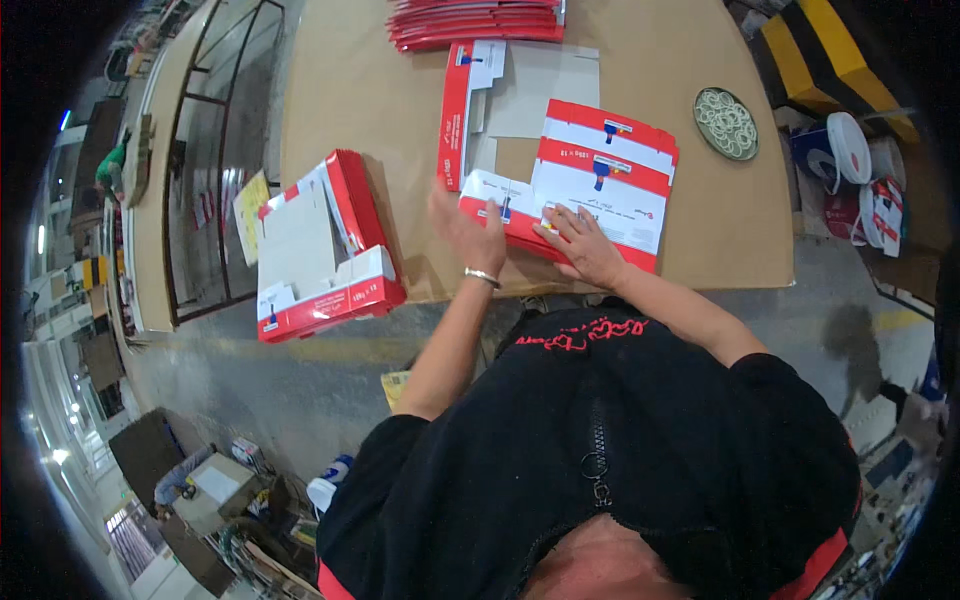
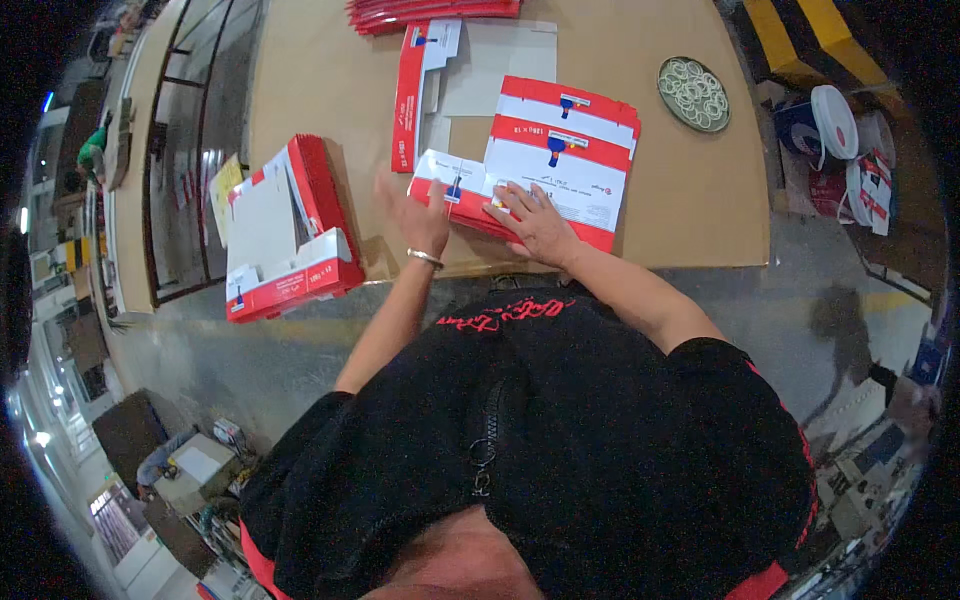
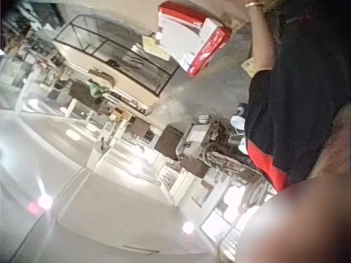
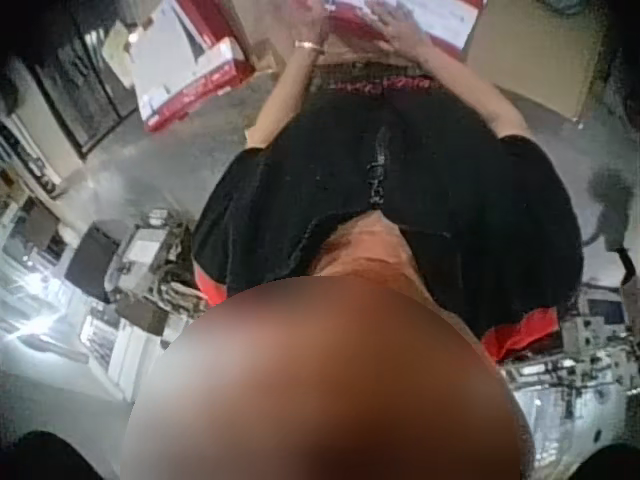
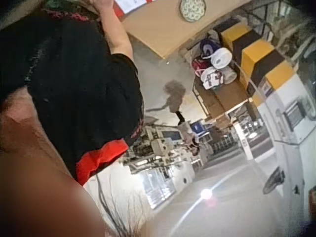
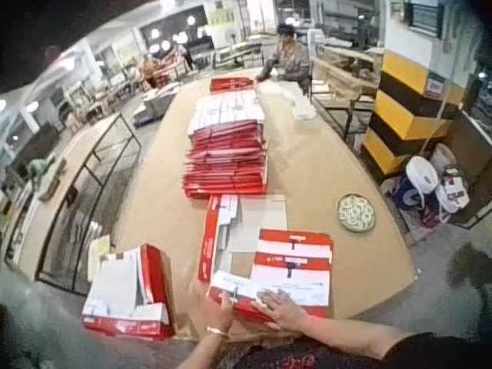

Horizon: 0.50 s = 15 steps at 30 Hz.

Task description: The person is counting and stacking red and white cardboard boxes or packaging materials on a table.

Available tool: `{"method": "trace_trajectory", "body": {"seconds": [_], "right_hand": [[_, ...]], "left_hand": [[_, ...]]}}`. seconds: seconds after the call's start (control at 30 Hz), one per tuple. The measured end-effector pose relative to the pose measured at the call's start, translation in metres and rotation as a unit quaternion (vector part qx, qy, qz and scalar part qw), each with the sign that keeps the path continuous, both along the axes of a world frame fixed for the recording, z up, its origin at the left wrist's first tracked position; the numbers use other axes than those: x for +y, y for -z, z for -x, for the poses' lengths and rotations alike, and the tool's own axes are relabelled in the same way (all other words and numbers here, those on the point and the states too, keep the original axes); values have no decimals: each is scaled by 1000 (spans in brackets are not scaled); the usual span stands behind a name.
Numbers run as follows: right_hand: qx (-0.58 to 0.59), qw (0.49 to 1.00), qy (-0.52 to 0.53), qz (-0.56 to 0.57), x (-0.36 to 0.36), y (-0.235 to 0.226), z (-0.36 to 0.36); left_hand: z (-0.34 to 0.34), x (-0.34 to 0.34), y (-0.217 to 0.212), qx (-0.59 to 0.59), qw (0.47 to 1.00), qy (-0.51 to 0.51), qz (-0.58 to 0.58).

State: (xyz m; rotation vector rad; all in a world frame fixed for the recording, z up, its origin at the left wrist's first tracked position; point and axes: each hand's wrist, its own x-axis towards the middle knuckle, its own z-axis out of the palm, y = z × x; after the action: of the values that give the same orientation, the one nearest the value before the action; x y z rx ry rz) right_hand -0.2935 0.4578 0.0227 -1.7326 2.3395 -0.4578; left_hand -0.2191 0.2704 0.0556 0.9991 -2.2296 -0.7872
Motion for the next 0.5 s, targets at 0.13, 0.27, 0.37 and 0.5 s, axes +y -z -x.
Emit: {"method": "trace_trajectory", "body": {"seconds": [0.13, 0.27, 0.37, 0.5], "right_hand": [[1, 1000, -24, -6, -19, 4, -19], [6, 1000, -24, -14, -21, 24, -28], [36, 999, 11, -12, -25, 24, -15], [-114, 993, -5, 33, -20, 34, -19]], "left_hand": [[6, -27, 3, -199, 929, 269, 157], [3, -16, 52, -237, 891, 341, 181], [19, -11, 46, -227, 895, 351, 158], [9, -21, 82, -248, 849, 420, 205]]}}
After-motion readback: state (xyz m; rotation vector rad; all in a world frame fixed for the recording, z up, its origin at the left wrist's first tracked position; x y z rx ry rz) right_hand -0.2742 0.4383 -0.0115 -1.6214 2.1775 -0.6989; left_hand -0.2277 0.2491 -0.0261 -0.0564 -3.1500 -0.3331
